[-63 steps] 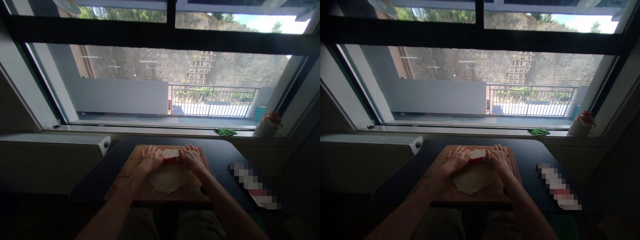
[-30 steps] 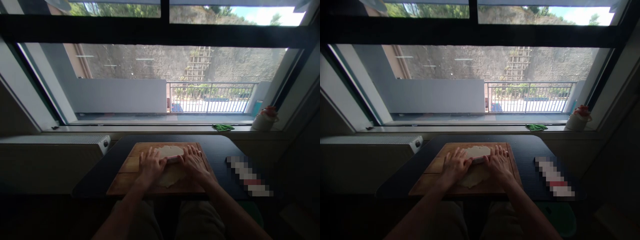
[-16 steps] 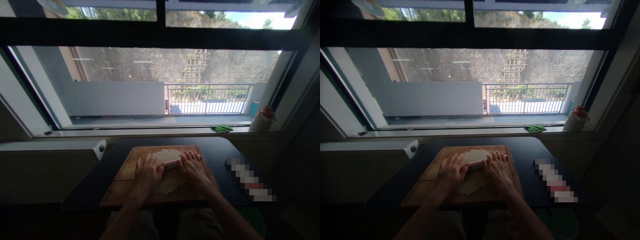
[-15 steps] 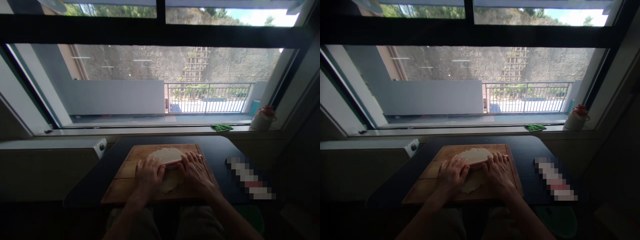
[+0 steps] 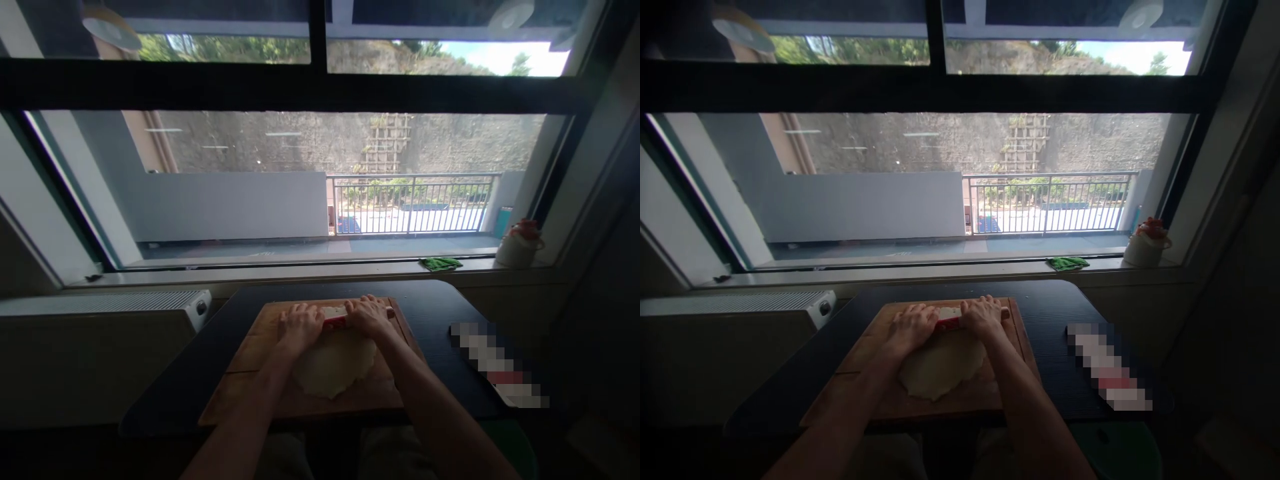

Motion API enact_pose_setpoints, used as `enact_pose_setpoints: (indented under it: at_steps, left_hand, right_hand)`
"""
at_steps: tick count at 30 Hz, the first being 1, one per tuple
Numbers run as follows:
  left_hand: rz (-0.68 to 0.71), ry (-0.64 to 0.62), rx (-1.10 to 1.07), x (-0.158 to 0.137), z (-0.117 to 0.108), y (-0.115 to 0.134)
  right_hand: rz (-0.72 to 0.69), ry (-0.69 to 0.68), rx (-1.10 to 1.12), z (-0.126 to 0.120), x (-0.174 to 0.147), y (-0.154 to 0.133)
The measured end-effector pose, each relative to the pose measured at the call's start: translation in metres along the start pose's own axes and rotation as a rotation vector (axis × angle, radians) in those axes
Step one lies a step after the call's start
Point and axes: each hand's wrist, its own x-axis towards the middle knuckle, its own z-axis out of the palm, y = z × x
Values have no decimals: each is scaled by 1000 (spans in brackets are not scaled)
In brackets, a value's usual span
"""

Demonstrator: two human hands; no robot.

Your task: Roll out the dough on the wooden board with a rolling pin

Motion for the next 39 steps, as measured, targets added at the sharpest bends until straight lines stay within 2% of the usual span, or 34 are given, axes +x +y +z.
enact_pose_setpoints:
  at_steps: [3, 6, 9, 12, 16, 20, 23, 28, 31, 34, 39]
  left_hand:
    - [44, 62, -21, -26, 2, 1]
    - [104, 139, -44, -67, 2, 5]
    - [122, 132, -39, -89, 0, 8]
    - [98, 113, -28, -77, -1, 8]
    - [52, 51, -7, -30, 0, 2]
    - [6, -33, 3, 7, 1, -3]
    - [18, -16, -7, -4, 2, -3]
    - [151, 142, -66, -70, 0, 0]
    - [178, 116, -88, -89, -2, 1]
    - [155, 77, -87, -71, -2, 0]
    - [51, -34, -36, -5, 3, -7]
  right_hand:
    - [-6, 52, -3, 7, -27, 5]
    - [-72, 187, -27, 16, -69, 15]
    - [-123, 248, -57, 20, -93, 22]
    - [-90, 172, -40, 17, -79, 20]
    - [-17, 25, 5, 6, -25, 8]
    - [-4, -33, 13, 1, 12, 1]
    - [-8, -12, 14, 5, 0, 3]
    - [-104, 117, -2, 19, -68, 23]
    - [-152, 114, -6, 20, -87, 33]
    - [-123, 25, 12, 14, -68, 30]
    - [-32, -74, 18, 0, -2, 7]
